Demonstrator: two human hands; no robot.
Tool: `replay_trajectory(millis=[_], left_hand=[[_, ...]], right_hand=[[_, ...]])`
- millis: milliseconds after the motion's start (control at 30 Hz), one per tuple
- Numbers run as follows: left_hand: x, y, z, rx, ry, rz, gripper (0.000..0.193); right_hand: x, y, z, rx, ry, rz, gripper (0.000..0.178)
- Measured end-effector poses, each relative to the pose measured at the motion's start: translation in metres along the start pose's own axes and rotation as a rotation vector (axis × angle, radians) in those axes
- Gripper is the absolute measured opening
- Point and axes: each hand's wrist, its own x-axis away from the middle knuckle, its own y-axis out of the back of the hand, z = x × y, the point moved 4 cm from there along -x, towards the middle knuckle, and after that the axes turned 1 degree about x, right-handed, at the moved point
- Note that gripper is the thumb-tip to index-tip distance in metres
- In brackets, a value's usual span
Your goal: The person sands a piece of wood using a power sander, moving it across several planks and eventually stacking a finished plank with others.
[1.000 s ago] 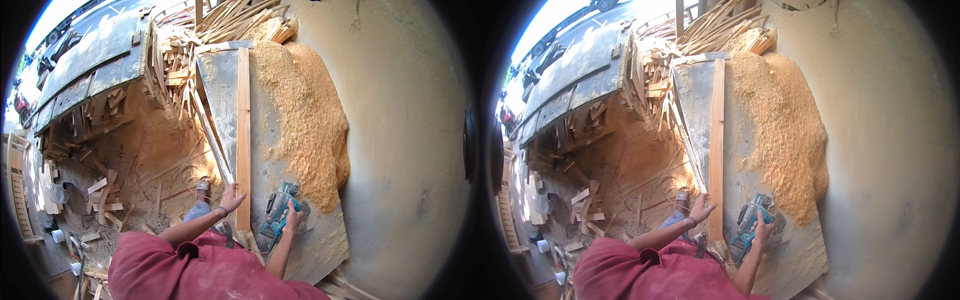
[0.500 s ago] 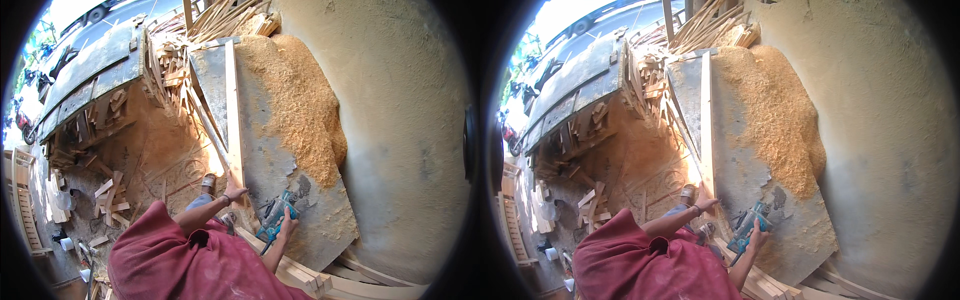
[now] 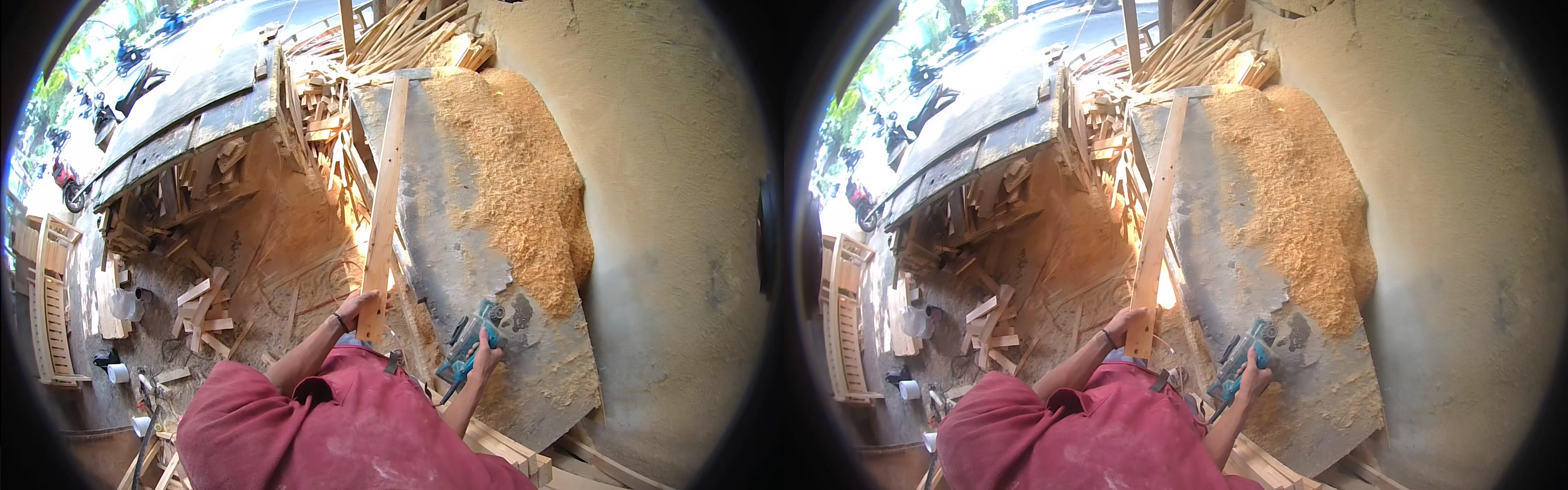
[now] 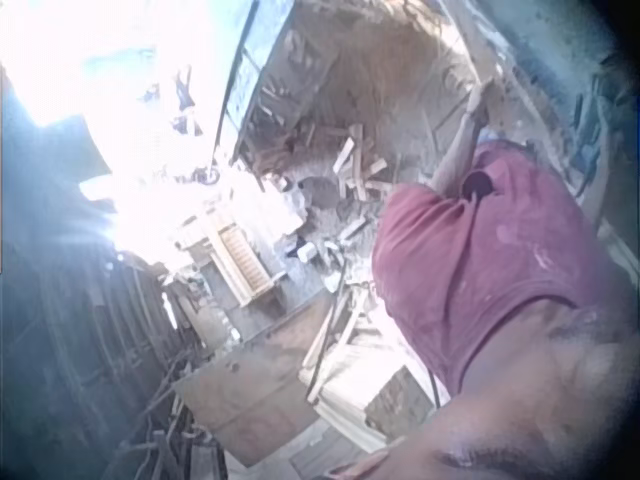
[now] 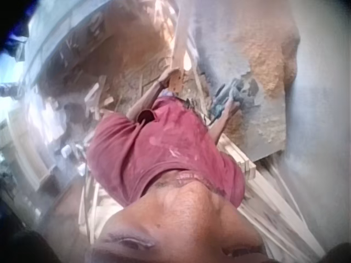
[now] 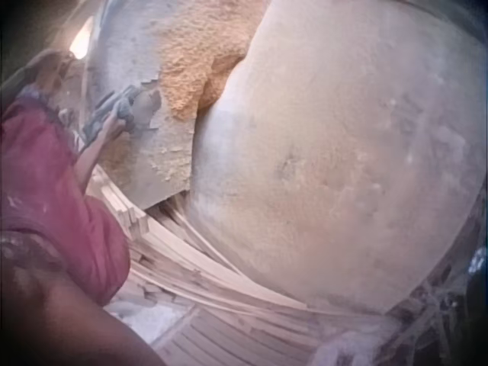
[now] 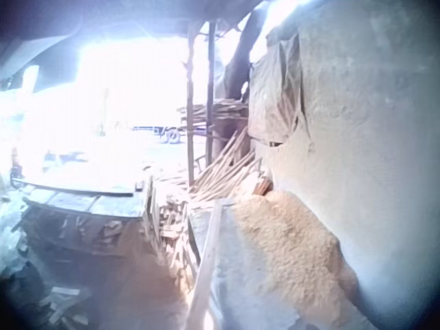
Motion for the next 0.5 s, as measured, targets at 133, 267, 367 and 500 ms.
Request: replay_trajectory(millis=[133,267,367,500], left_hand=[[0.010,-0.012,-0.010,-0.090,-0.058,-0.129,0.032],[0.005,-0.003,-0.009,-0.055,-0.094,-0.085,0.029],[0.008,-0.006,-0.012,-0.115,-0.150,-0.065,0.029],[0.034,-0.031,-0.035,-0.108,-0.190,-0.016,0.033]], right_hand=[[0.002,-0.004,0.005,-0.032,-0.009,0.021,0.038],[0.007,-0.007,0.005,-0.023,-0.012,0.012,0.037],[-0.005,-0.002,-0.011,-0.019,0.032,0.059,0.037],[-0.010,-0.005,-0.022,0.014,0.033,0.069,0.038]])
